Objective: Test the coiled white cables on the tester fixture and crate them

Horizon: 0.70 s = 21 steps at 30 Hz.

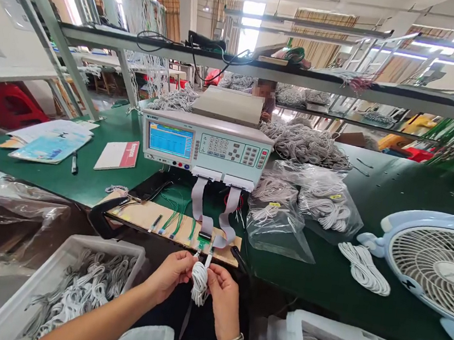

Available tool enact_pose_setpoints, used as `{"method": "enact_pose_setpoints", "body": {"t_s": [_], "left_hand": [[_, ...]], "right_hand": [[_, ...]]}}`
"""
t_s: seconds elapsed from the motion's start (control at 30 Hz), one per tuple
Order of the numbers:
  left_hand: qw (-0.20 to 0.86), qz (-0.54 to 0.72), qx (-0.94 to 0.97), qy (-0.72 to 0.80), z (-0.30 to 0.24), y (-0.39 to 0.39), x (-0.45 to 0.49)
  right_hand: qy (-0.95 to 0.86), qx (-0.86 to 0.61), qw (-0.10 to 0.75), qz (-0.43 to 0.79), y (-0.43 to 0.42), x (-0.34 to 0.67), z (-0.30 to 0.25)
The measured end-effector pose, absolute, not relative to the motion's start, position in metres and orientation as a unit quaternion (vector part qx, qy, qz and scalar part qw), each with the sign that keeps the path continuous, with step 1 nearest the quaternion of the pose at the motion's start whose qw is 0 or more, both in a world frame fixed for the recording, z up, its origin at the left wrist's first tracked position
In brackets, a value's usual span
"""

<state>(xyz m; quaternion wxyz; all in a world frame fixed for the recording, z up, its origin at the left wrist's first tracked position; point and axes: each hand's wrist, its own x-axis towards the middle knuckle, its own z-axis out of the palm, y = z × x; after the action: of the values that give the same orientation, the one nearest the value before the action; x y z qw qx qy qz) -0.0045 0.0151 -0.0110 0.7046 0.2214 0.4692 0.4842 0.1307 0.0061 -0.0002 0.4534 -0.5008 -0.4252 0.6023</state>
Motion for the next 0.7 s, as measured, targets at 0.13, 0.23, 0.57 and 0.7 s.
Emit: {"method": "enact_pose_setpoints", "body": {"t_s": [0.13, 0.23, 0.57, 0.7], "left_hand": [[0.716, 0.469, 0.208, 0.473, -0.011, 0.018, -0.004], [0.711, 0.487, 0.189, 0.471, -0.012, 0.015, 0.001], [0.741, 0.498, 0.176, 0.415, -0.009, 0.016, -0.005], [0.758, 0.461, 0.187, 0.423, -0.004, 0.024, -0.008]], "right_hand": [[-0.415, -0.491, 0.452, 0.618, 0.007, 0.133, -0.003], [-0.405, -0.484, 0.453, 0.630, 0.006, 0.132, -0.008], [-0.358, -0.487, 0.445, 0.660, 0.010, 0.125, -0.009], [-0.371, -0.515, 0.402, 0.661, 0.023, 0.128, -0.019]]}}
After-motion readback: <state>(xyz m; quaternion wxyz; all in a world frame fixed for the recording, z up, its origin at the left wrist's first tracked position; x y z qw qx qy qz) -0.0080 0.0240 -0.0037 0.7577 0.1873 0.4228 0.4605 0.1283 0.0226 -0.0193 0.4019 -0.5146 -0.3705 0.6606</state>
